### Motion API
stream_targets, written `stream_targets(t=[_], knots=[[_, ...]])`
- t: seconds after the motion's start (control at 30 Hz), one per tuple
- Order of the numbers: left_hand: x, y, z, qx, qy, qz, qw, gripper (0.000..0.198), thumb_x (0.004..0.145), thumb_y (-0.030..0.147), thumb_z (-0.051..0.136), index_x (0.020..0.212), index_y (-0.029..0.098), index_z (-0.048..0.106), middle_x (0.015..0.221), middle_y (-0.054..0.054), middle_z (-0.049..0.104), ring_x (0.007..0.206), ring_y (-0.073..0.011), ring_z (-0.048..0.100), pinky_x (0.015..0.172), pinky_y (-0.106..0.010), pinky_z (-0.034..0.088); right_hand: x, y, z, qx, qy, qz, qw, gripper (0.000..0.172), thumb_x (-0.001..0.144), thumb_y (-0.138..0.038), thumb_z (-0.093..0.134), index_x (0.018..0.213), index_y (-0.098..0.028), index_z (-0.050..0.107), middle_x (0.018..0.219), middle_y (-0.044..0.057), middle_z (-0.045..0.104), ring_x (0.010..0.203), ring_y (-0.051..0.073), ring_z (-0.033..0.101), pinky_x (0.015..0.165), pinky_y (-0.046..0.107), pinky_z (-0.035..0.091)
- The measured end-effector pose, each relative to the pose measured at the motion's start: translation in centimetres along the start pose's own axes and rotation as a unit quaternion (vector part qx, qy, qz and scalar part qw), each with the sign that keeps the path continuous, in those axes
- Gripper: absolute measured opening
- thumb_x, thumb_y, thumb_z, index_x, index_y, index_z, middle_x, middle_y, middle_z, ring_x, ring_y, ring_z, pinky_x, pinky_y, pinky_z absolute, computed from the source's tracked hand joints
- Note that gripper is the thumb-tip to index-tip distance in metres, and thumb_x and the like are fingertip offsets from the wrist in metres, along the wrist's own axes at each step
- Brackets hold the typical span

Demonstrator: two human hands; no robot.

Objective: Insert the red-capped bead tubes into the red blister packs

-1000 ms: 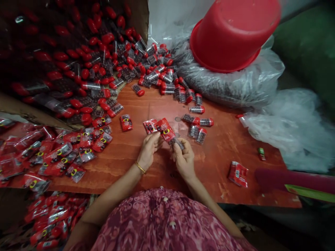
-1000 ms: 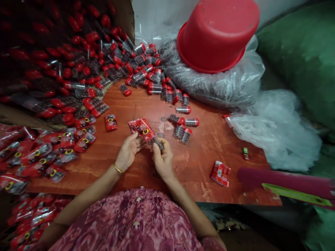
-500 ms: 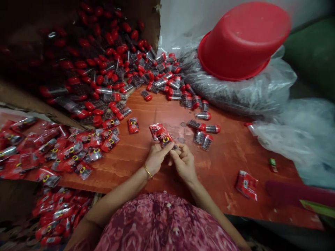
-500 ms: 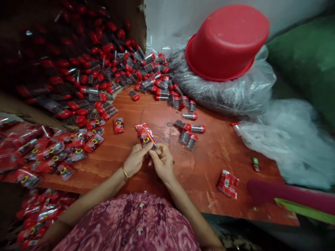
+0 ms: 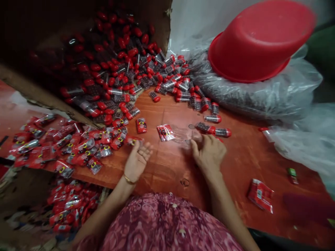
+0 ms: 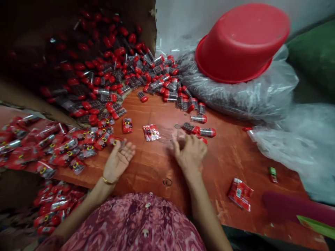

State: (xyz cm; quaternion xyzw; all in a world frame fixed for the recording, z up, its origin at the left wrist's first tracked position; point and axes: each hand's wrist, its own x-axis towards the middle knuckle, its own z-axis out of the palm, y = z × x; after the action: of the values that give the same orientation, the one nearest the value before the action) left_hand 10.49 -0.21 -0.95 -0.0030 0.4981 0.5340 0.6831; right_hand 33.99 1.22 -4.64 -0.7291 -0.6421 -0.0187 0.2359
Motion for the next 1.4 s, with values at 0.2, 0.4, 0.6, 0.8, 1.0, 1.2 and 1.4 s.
stream_targets(t=[0.2,0.4,0.6,0.8,1.0,1.2,1.4], knots=[[-0.1,0.3,-0.3,0.126,-0.004,0.084,0.989,0.043,0.078,0.057,0.05,0.089,0.02,0.066,0.092,-0.008,0.071,0.093,-0.0207,0.065,0.079,-0.032,0.051,-0.7,2.2,1.0,-0.075,0.006,-0.037,0.996,0.032,0.086,-0.025,0.041,0.11,-0.015,0.059,0.118,0.014,0.061,0.107,0.029,0.048,0.096,0.054,0.019],[4.9,-1.6,4.5,0.589,-0.082,0.392,0.702,0.026,0.072,0.033,0.066,0.096,0.025,0.07,0.129,-0.008,0.056,0.129,-0.031,0.037,0.108,-0.05,0.021,-2.4,1.1,1.3,-0.011,0.019,-0.083,0.996,0.033,0.084,-0.031,0.047,0.11,-0.015,0.058,0.118,0.013,0.06,0.109,0.025,0.048,0.098,0.045,0.025],[8.4,-1.6,5.4,0.719,-0.093,0.417,0.548,0.016,0.078,0.027,0.058,0.083,0.028,0.073,0.124,-0.008,0.06,0.131,-0.032,0.032,0.107,-0.056,0.014,-2.5,0.6,0.4,0.042,0.034,-0.083,0.995,0.023,0.084,-0.031,0.05,0.098,-0.019,0.062,0.113,0.011,0.063,0.108,0.026,0.051,0.095,0.045,0.03],[6.1,-1.6,5.0,0.664,-0.063,0.456,0.589,0.025,0.081,0.034,0.053,0.095,0.027,0.071,0.128,-0.009,0.057,0.13,-0.0319,0.036,0.106,-0.056,0.017,-1.6,-2.7,-0.2,0.26,0.003,-0.034,0.965,0.021,0.084,-0.031,0.05,0.097,-0.02,0.062,0.1,0.009,0.068,0.093,0.023,0.059,0.085,0.04,0.042],[2.4,-2.0,5.8,0.598,-0.111,0.461,0.647,0.024,0.078,0.034,0.057,0.098,0.029,0.07,0.13,-0.005,0.055,0.132,-0.0284,0.034,0.109,-0.051,0.013,0.2,-6.4,0.9,0.531,-0.083,0.097,0.838,0.027,0.083,-0.041,0.049,0.089,-0.018,0.063,0.08,0.002,0.067,0.073,0.015,0.058,0.07,0.028,0.047],[0.8,-3.7,5.4,0.394,-0.162,0.124,0.896,0.034,0.068,0.05,0.065,0.078,0.018,0.07,0.082,-0.006,0.069,0.079,-0.0187,0.061,0.072,-0.03,0.048,-1.0,-5.9,0.9,0.49,-0.02,0.107,0.865,0.032,0.084,-0.035,0.048,0.057,-0.018,0.051,0.051,-0.004,0.044,0.049,0.009,0.04,0.049,0.022,0.034],[0.3,-4.6,5.8,0.158,-0.108,0.017,0.981,0.039,0.041,0.041,0.083,0.068,0.017,0.068,0.067,0.001,0.067,0.062,-0.0088,0.058,0.062,-0.021,0.046,-2.5,-6.0,0.9,0.47,-0.029,0.058,0.88,0.026,0.088,-0.032,0.042,0.073,-0.017,0.058,0.065,-0.001,0.058,0.059,0.011,0.051,0.057,0.022,0.042]])
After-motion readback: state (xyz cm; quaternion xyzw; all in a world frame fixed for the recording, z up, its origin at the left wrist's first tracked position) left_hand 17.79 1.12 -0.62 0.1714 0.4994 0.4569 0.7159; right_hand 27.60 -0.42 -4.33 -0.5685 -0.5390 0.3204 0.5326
